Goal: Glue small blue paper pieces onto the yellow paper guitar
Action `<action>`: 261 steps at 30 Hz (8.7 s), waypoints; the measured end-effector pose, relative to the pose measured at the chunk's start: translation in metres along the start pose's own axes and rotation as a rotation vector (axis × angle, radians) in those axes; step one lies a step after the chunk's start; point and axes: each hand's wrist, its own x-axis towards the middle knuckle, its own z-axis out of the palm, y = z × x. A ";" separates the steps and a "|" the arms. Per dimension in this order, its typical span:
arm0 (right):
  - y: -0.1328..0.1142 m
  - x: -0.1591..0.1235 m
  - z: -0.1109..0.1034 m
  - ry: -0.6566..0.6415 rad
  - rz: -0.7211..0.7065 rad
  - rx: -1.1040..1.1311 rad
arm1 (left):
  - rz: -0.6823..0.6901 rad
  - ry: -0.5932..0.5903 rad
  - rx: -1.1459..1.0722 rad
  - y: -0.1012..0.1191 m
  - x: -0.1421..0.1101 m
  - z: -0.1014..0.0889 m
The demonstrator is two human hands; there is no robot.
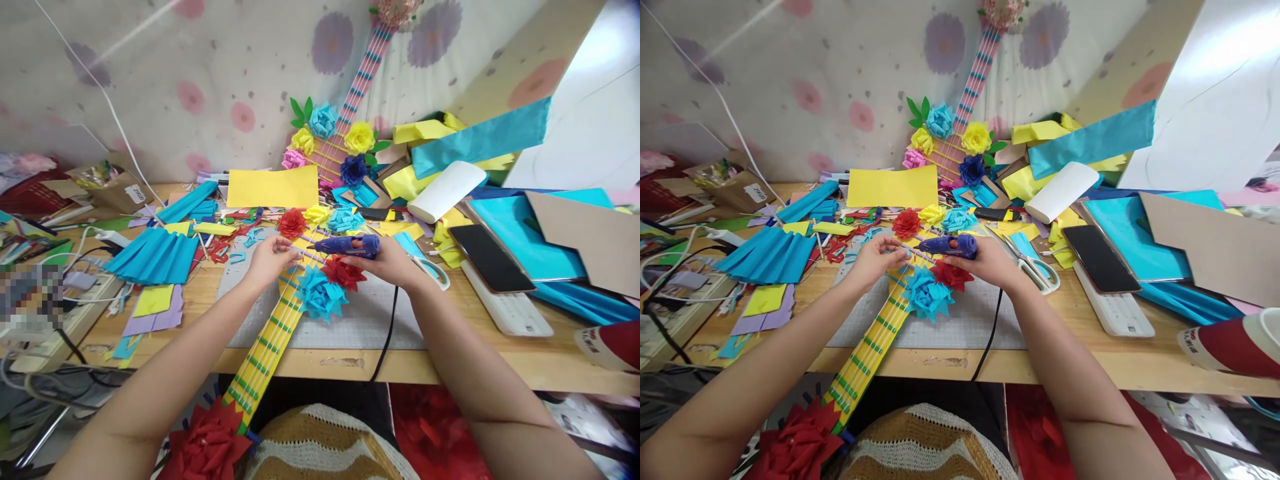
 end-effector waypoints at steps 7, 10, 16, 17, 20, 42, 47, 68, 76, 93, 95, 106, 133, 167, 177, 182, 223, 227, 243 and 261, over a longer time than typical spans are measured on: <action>0.004 0.006 0.009 -0.068 -0.040 -0.066 | 0.018 0.008 0.062 -0.003 -0.001 0.002; 0.005 0.006 0.011 -0.073 -0.033 -0.067 | 0.023 0.014 0.109 -0.004 -0.002 0.001; 0.004 0.005 0.013 -0.050 -0.022 -0.090 | 0.019 0.024 0.078 -0.003 -0.002 0.002; 0.005 0.005 0.013 -0.049 -0.026 -0.093 | 0.017 0.023 0.070 -0.002 -0.002 0.002; 0.004 0.005 0.013 -0.060 -0.039 -0.101 | 0.018 0.026 0.062 -0.001 -0.002 0.003; 0.001 0.010 0.014 -0.035 -0.060 -0.147 | 0.071 0.007 0.054 -0.002 -0.002 0.001; 0.003 0.010 0.013 -0.007 -0.056 -0.136 | 0.064 0.008 0.058 -0.002 -0.002 0.000; -0.002 0.009 0.012 -0.081 -0.055 -0.176 | 0.001 0.041 0.056 0.005 -0.005 0.003; -0.001 0.009 0.012 -0.102 -0.049 -0.180 | -0.073 0.068 0.056 0.013 -0.012 0.005; 0.025 -0.004 0.008 0.190 -0.002 0.174 | 0.002 0.039 -0.103 0.003 -0.012 -0.002; 0.027 -0.004 0.007 0.243 0.032 0.230 | 0.000 0.025 -0.132 0.002 -0.012 -0.003; 0.039 -0.006 0.006 0.359 0.207 0.282 | 0.018 0.012 -0.015 0.003 -0.016 -0.016; 0.040 -0.004 0.000 0.435 0.231 0.223 | 0.682 0.147 1.183 -0.028 -0.012 -0.056; 0.038 -0.004 0.000 0.376 0.167 0.261 | 0.679 0.231 1.503 -0.004 0.003 -0.020; 0.042 -0.005 0.001 0.389 0.153 0.272 | 0.747 0.251 1.438 -0.011 0.012 -0.019; 0.045 -0.004 0.002 0.409 0.124 0.281 | 0.726 0.292 1.384 -0.011 0.014 -0.019; 0.055 -0.001 0.001 0.475 0.203 0.010 | 0.540 -0.132 1.199 -0.007 -0.014 -0.031; 0.055 0.000 0.002 0.490 0.207 0.006 | 0.637 -0.062 1.356 0.008 -0.006 -0.019; 0.060 0.001 0.002 0.537 0.248 0.024 | 0.677 -0.237 1.608 0.009 0.022 -0.010; 0.058 0.001 0.001 0.531 0.196 0.034 | 0.693 -0.210 1.567 0.006 0.027 -0.011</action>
